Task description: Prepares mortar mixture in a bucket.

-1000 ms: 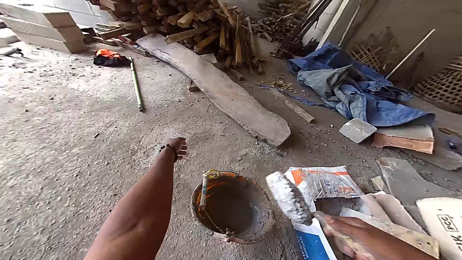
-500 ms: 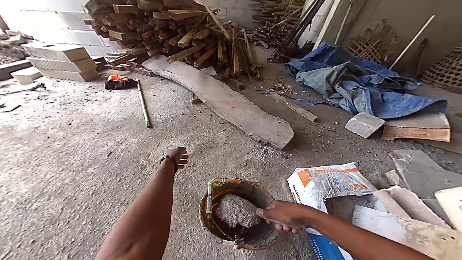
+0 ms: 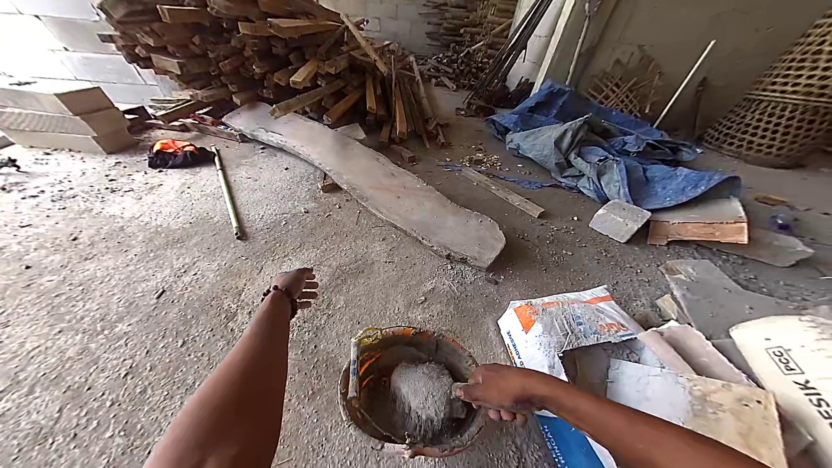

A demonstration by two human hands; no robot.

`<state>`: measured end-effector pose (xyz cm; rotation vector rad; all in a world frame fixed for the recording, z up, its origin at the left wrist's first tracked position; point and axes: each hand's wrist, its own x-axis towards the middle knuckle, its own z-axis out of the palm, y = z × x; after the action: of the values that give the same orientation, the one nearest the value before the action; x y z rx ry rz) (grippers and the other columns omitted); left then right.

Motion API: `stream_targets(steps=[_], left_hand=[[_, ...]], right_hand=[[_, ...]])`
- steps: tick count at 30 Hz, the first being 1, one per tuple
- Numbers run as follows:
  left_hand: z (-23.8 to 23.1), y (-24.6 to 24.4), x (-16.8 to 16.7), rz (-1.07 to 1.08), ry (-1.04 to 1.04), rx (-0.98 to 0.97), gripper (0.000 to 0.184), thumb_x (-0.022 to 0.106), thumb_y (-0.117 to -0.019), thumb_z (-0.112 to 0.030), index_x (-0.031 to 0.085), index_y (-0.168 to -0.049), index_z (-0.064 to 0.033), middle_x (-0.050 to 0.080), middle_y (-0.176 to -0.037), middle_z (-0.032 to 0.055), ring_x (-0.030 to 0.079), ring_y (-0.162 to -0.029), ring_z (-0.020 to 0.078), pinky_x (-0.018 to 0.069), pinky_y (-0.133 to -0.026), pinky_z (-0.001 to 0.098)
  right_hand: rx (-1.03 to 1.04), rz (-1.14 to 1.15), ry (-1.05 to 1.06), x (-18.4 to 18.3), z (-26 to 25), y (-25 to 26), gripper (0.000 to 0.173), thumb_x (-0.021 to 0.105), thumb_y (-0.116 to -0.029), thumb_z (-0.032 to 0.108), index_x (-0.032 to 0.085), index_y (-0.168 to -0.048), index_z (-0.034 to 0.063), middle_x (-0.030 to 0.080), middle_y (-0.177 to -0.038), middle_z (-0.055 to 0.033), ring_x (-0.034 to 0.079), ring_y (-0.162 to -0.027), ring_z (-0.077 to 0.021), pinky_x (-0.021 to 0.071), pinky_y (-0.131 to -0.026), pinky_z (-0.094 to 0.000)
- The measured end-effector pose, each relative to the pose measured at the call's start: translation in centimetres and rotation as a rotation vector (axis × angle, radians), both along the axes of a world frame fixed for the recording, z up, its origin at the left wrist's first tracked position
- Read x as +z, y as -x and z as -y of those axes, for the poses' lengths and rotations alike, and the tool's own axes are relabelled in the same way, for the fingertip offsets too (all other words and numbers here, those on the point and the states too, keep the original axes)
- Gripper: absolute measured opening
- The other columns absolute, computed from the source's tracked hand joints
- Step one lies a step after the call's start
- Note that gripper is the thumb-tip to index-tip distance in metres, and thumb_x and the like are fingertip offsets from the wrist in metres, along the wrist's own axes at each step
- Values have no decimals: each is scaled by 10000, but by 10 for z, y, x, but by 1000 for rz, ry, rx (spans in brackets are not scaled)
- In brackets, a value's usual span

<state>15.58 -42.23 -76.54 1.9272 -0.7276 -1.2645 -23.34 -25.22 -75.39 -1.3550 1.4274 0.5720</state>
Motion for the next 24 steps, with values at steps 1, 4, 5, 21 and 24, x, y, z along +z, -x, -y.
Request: stream_targets(steps=[1, 4, 5, 21, 24], left_hand=[[2, 1, 2, -1, 6, 1, 435, 481, -1075, -383, 606, -1312, -40, 684, -1209, 162, 671, -996, 270, 528, -833, 479], [0, 3, 2, 13, 7, -12, 436, 470, -1078, -380, 608, -1314, -40, 682, -1217, 161, 670, -1005, 273, 525, -839, 485], [-1, 5, 4, 23, 11, -20, 440, 464, -1080, -383, 605, -1317, -40, 680, -1220, 160, 671, -1003, 272, 526, -837, 484], [-1, 10, 11, 61, 23, -20, 445, 456, -1091, -383, 606, -1306, -24, 694, -1168, 161, 668, -955, 274, 523, -818, 474], [-6, 13, 15, 72, 19, -42, 446, 452, -1093, -385, 609, -1307, -27, 692, -1185, 158, 671, -966, 270, 528, -813, 462]], right_hand=[[-2, 7, 0, 3, 2, 3, 596, 372, -1062, 631, 624, -1172, 103, 597, -766, -33, 537, -563, -133, 475, -543, -336], [-7, -21, 13, 7, 1, 4, 589, 373, -1062, 629, 621, -1169, 106, 609, -767, -28, 551, -569, -132, 482, -547, -337], [-1, -21, 15, 9, 0, 3, 596, 372, -1061, 632, 624, -1164, 102, 610, -768, -29, 551, -574, -132, 485, -554, -343], [81, -70, 168, 13, 6, -11, 631, 403, -1047, 634, 668, -1094, 64, 663, -805, -83, 625, -651, -200, 525, -634, -436], [130, -96, 171, 11, 0, -19, 639, 406, -1042, 626, 670, -1081, 45, 673, -842, -118, 661, -714, -249, 543, -685, -491]])
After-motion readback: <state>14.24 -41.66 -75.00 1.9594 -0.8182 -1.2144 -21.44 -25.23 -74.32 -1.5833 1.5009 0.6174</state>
